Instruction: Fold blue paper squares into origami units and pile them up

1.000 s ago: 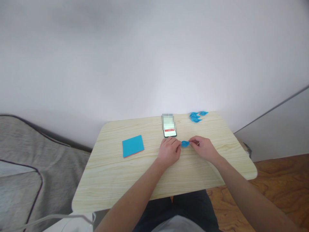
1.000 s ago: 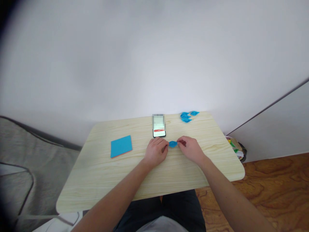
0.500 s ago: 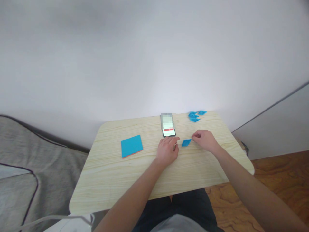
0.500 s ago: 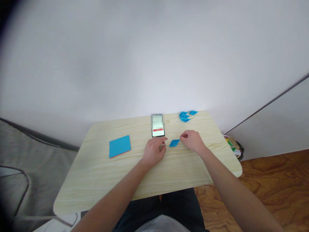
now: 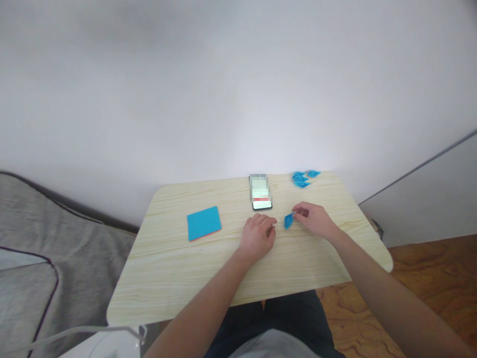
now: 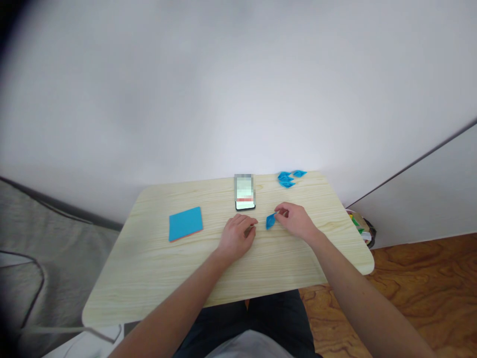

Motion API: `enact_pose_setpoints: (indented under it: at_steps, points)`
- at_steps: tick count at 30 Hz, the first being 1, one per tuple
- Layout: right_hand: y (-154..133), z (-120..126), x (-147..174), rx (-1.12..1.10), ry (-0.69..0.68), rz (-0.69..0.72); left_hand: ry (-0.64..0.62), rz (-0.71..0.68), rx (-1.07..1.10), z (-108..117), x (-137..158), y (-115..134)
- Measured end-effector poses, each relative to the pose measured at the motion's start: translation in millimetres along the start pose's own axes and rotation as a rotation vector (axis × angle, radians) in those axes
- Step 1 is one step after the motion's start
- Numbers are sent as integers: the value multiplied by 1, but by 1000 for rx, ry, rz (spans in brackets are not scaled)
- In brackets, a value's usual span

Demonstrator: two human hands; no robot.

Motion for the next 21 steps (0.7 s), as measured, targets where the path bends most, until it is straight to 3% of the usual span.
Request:
enact_pose_setpoints:
  at_steps: [8, 15, 21]
  points:
    - [2, 3, -5, -9, 32, -30, -18, -14, -8, -1, 0, 2]
    - [26, 28, -13, 27, 124, -156, -17, -32, -8, -1, 0, 3]
    - [66, 63, -32, 23, 140, -294, -6, -42, -12, 1, -1, 4]
Point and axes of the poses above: each hand's wrist, its own x-axis away from the middle knuckle, its own z-axis out of the back of the hand, y = z × x, the point moved 9 cm from there along -x, towards the middle knuckle, and after that the axes turned 4 degrees about -z, right-handed, at the moved point
